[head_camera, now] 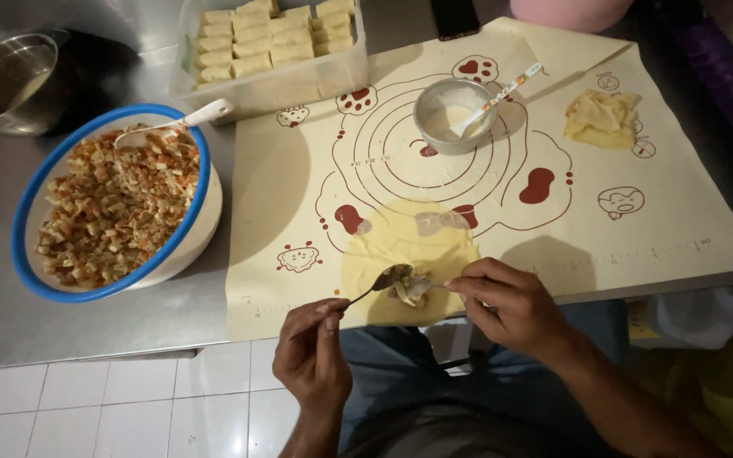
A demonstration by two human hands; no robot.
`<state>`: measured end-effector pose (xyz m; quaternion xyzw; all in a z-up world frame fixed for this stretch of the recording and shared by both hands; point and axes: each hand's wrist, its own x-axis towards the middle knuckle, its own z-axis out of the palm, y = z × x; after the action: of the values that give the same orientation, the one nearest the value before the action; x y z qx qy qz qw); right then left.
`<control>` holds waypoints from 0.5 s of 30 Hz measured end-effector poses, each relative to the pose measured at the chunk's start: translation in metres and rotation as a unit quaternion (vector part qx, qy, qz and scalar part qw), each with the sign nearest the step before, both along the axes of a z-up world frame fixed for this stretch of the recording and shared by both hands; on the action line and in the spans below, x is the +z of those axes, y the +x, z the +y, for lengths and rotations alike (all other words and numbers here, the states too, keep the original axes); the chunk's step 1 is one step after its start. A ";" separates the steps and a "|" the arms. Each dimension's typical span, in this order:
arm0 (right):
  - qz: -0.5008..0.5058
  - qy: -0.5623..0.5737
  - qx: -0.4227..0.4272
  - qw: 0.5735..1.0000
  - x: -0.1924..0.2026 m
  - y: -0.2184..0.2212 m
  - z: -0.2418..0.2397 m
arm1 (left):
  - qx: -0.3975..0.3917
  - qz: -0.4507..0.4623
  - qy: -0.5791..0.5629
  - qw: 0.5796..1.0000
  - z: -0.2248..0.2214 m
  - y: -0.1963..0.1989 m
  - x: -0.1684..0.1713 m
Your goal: Filling and folding pastry wrappers with a savory mixture on a silicone mat in a commercial kitchen.
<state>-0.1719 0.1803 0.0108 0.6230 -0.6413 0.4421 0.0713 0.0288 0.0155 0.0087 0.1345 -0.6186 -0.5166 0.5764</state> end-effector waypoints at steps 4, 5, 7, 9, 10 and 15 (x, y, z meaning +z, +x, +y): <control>-0.027 0.010 0.003 1.000 -0.004 -0.001 -0.002 | -0.017 -0.003 -0.004 1.000 -0.001 0.003 0.003; -0.032 0.005 0.001 0.999 -0.004 -0.001 -0.003 | -0.016 -0.004 -0.018 1.000 -0.001 0.003 0.004; -0.037 0.000 -0.002 0.999 -0.004 -0.001 -0.004 | -0.015 -0.005 -0.033 0.999 -0.001 0.003 0.006; -0.040 0.005 -0.007 0.999 -0.003 -0.002 -0.005 | -0.007 -0.008 -0.056 0.998 -0.002 0.004 0.005; -0.039 0.005 -0.007 0.999 -0.004 -0.003 -0.006 | -0.007 -0.008 -0.056 0.998 -0.002 0.005 0.005; -0.018 0.017 -0.033 0.999 -0.010 -0.004 -0.008 | -0.019 0.012 -0.035 0.999 0.001 0.006 0.008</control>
<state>-0.1763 0.1727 0.0005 0.5944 -0.6704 0.4397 0.0634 0.0351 0.0170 0.0168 0.0965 -0.6319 -0.5075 0.5778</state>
